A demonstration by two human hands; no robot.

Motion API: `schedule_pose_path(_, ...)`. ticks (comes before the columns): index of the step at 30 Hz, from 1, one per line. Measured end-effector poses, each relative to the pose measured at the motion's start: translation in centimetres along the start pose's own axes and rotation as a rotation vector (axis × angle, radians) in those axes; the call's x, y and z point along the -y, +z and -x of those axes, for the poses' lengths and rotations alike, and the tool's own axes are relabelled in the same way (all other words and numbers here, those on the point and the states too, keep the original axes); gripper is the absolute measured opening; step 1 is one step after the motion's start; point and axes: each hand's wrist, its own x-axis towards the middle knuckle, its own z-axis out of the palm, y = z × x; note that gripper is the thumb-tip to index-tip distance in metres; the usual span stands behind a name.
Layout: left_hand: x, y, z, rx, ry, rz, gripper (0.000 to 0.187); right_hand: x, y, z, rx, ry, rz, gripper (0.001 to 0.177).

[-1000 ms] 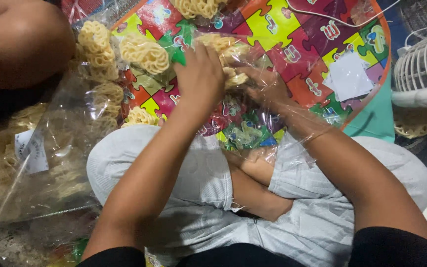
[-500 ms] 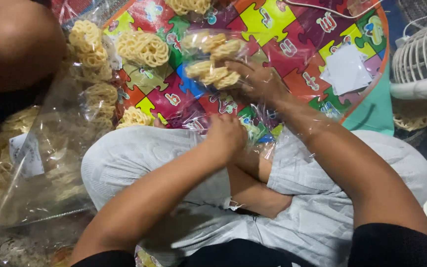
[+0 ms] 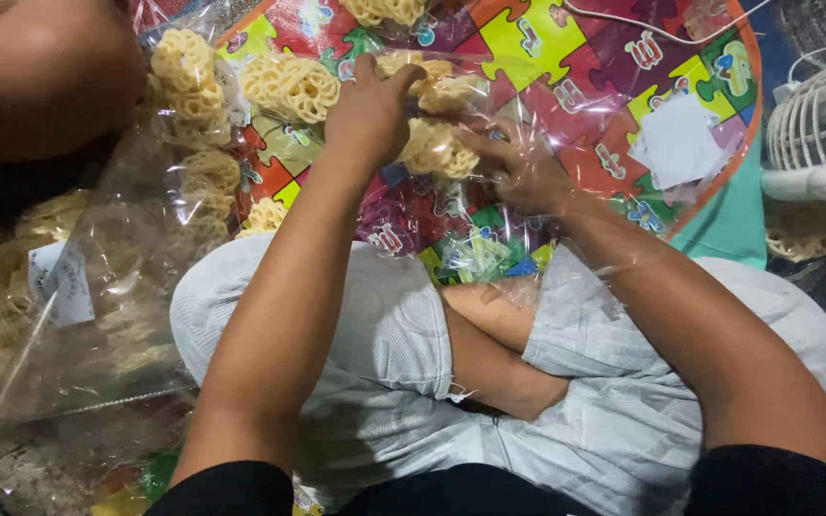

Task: Packaging fried snacks into clear plastic bags by hand while sitting on the floor

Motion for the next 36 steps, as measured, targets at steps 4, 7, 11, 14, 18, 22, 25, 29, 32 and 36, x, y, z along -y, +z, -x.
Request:
schedule_pose_path(4,-0.1,-0.2,0.3,0.043,0.007,0.065,0.060,0.8,-0.8,0.1,-0.048,-0.190,-0.054,0.081)
schedule_pose_path(7,0.1,-0.6,0.2,0.057,-0.002,0.093,0.065,2.7,-1.8,-0.5,0.001,-0.165,-0.187,0.077)
schedule_pose_path(11,0.1,-0.4,-0.2,0.084,-0.008,0.110,0.071,2.6,-1.1,-1.2,-0.051,0.473,-0.805,0.047)
schedule_pose_path(14,-0.1,-0.6,0.1,0.062,0.034,0.141,0.068,2.8,-1.1,-1.7,-0.333,0.705,-0.888,0.008)
schedule_pose_path(18,-0.2,0.0,-0.3,0.016,0.064,0.153,0.050,5.2,-2.9,-2.1,-0.141,0.852,-0.749,0.054)
schedule_pose_path(22,-1.0,-0.7,0.0,0.057,0.038,0.152,0.047,2.8,-1.4,-2.3,-0.066,0.972,-1.025,0.078)
schedule_pose_path(25,-0.4,0.2,-0.4,0.030,0.080,0.142,0.046,2.4,-1.4,-2.4,-0.015,1.040,-1.038,0.077)
schedule_pose_path(29,-0.7,-0.1,-0.2,0.033,0.090,0.166,0.048,5.7,-3.1,-2.6,0.144,0.932,-0.892,0.065)
schedule_pose_path(32,-0.6,-0.1,-0.1,0.035,0.102,0.203,0.045,4.2,-1.0,-1.1,-0.017,0.363,-0.513,0.052)
schedule_pose_path(36,-0.3,0.0,-0.1,0.051,0.137,0.250,0.042,2.8,1.4,-0.1,-0.250,0.109,0.045,0.045)
